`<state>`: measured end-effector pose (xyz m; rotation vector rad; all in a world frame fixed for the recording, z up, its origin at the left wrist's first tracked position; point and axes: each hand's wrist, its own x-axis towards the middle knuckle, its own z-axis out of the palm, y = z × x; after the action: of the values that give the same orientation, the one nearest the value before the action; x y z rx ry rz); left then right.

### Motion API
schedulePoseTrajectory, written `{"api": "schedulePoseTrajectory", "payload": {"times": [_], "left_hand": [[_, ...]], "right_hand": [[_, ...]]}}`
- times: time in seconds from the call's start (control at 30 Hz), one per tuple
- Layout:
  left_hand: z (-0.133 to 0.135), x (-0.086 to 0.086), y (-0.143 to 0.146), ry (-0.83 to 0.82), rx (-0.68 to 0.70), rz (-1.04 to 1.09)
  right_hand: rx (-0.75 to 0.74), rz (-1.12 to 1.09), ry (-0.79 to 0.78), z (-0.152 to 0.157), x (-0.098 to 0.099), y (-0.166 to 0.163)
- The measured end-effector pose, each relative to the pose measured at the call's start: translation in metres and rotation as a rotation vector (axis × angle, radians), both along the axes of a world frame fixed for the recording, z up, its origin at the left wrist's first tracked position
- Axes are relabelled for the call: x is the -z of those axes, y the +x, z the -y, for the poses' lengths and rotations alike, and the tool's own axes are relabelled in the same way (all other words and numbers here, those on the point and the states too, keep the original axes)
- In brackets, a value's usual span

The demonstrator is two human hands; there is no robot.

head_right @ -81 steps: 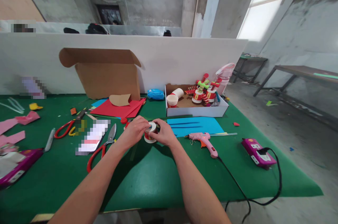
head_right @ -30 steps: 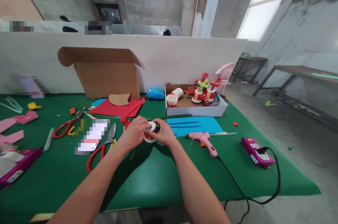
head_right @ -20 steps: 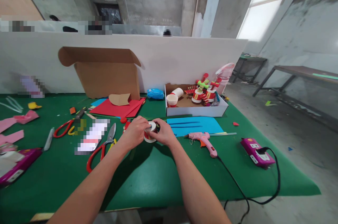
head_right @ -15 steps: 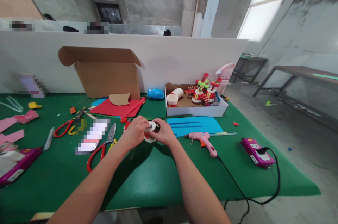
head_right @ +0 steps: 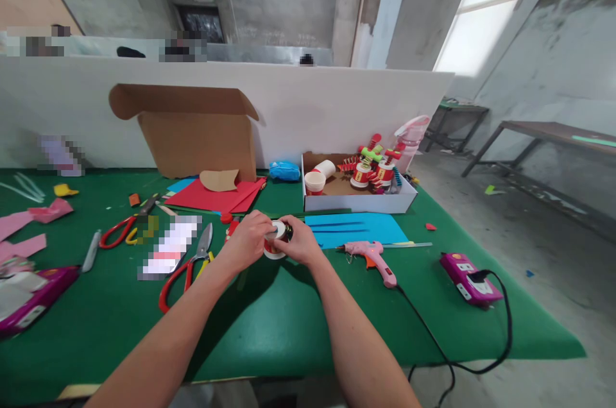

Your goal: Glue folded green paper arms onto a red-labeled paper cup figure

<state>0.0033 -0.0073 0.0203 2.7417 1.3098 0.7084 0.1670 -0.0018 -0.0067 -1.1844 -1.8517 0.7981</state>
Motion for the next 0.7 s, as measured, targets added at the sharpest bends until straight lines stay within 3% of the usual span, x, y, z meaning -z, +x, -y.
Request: {"api": "schedulePoseTrajectory", "payload": {"times": [0.7], "left_hand": [[0.0014, -0.0017, 0.0007, -0.016, -0.011, 0.011]], "right_hand": [[-0.002, 0.005, -0.004, 0.0014, -0.0026, -0.0001]]}}
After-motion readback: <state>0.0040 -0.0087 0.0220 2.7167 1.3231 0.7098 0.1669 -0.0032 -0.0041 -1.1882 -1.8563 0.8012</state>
